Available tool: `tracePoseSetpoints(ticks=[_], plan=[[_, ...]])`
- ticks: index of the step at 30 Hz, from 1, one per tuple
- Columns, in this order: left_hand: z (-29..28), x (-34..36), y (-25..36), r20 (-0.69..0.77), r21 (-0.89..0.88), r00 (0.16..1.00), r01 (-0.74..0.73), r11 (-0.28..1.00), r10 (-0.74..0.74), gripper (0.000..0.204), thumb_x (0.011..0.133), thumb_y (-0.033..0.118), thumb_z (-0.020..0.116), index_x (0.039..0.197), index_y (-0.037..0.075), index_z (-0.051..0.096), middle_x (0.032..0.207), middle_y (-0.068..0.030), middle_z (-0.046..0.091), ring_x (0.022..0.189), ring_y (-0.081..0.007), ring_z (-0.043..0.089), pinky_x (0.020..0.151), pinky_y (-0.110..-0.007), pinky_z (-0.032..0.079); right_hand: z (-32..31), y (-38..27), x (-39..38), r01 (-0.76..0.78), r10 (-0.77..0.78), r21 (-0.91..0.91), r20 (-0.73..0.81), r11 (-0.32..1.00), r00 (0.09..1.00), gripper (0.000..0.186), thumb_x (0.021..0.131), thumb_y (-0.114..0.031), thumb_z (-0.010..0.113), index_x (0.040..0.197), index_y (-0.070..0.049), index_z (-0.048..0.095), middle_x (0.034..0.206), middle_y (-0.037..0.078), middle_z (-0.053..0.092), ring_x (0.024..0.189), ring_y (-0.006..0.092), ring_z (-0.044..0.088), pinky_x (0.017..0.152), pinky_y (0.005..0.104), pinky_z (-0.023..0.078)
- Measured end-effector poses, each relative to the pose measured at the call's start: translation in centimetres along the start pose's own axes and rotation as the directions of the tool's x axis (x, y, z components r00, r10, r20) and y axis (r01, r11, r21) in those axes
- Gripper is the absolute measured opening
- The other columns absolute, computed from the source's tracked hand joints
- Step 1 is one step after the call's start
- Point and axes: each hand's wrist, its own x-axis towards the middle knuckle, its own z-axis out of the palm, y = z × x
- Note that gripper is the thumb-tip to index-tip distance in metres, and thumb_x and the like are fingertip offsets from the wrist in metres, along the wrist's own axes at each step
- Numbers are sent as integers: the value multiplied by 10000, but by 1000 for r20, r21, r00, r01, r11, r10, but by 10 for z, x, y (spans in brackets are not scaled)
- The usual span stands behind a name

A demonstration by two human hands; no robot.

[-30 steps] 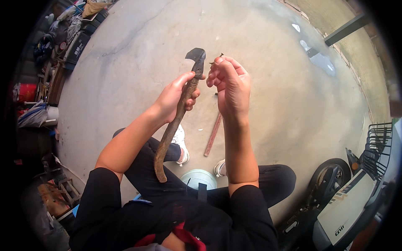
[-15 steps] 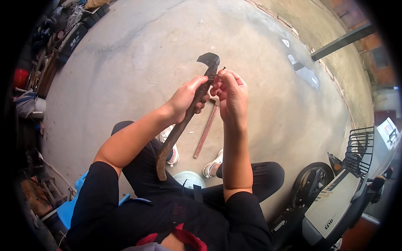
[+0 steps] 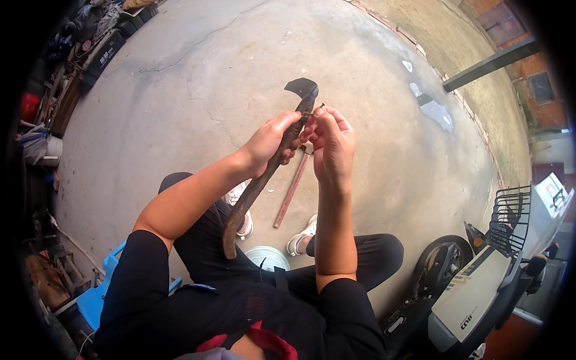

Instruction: The person holds a sickle and a hammer, then uses the hammer to strike the sickle's head, likely to tighten the metal head onto the wooden handle. The person repeatedly strikes the tool while holding it against a concrete surface.

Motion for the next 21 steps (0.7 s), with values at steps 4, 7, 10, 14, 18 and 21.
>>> tracePoseSetpoints(ticks=[4, 7, 10, 14, 18, 21], plan=[[0, -1, -2, 24, 41, 999, -38, 998, 37, 279, 1008, 378, 387, 955, 146, 534, 718, 30, 479, 530, -66, 404, 485, -232, 342, 0, 2, 2, 22, -22, -12, -7, 1000, 1000, 101, 918, -102, 624, 932, -2, 612, 768, 56, 626, 626, 123, 591, 581, 262, 500], [0, 0, -1, 29, 61, 999, -43, 997, 41, 279, 1011, 376, 376, 962, 149, 530, 714, 33, 470, 532, -66, 400, 487, -231, 341, -1, 2, 3, 39, -40, -41, -19, 998, 999, 103, 917, -109, 624, 928, -7, 614, 766, 53, 625, 630, 116, 590, 581, 265, 500], [1, 1, -2, -11, 110, 997, -76, 991, 78, 282, 1014, 378, 370, 972, 150, 528, 712, 35, 465, 533, -64, 396, 488, -229, 341, -1, 3, 3, 53, -58, -114, -39, 992, 998, 100, 917, -115, 610, 909, -16, 617, 762, 50, 623, 626, 109, 585, 571, 268, 500], [5, -1, -4, -48, 175, 990, -126, 977, 136, 275, 1018, 376, 372, 994, 152, 529, 708, 37, 460, 535, -62, 393, 486, -224, 340, 0, 1, 3, 46, -55, -161, -54, 986, 997, 95, 915, -103, 592, 906, -11, 615, 744, 46, 616, 611, 108, 587, 559, 270, 516], [5, -2, -4, -28, 185, 988, -144, 972, 152, 267, 1020, 374, 379, 1017, 154, 530, 701, 38, 457, 538, -58, 397, 480, -222, 337, -1, -3, 1, 29, -45, -210, -72, 977, 996, 92, 910, -100, 591, 903, -11, 615, 741, 49, 615, 607, 110, 592, 555, 273, 528], [4, 0, -6, -23, 208, 986, -154, 966, 163, 271, 1023, 377, 378, 1030, 151, 528, 698, 38, 455, 540, -53, 399, 476, -218, 333, 0, -3, 0, 29, -48, -202, -86, 979, 995, 88, 910, -99, 596, 905, -12, 611, 743, 52, 616, 611, 112, 595, 556, 269, 529]])
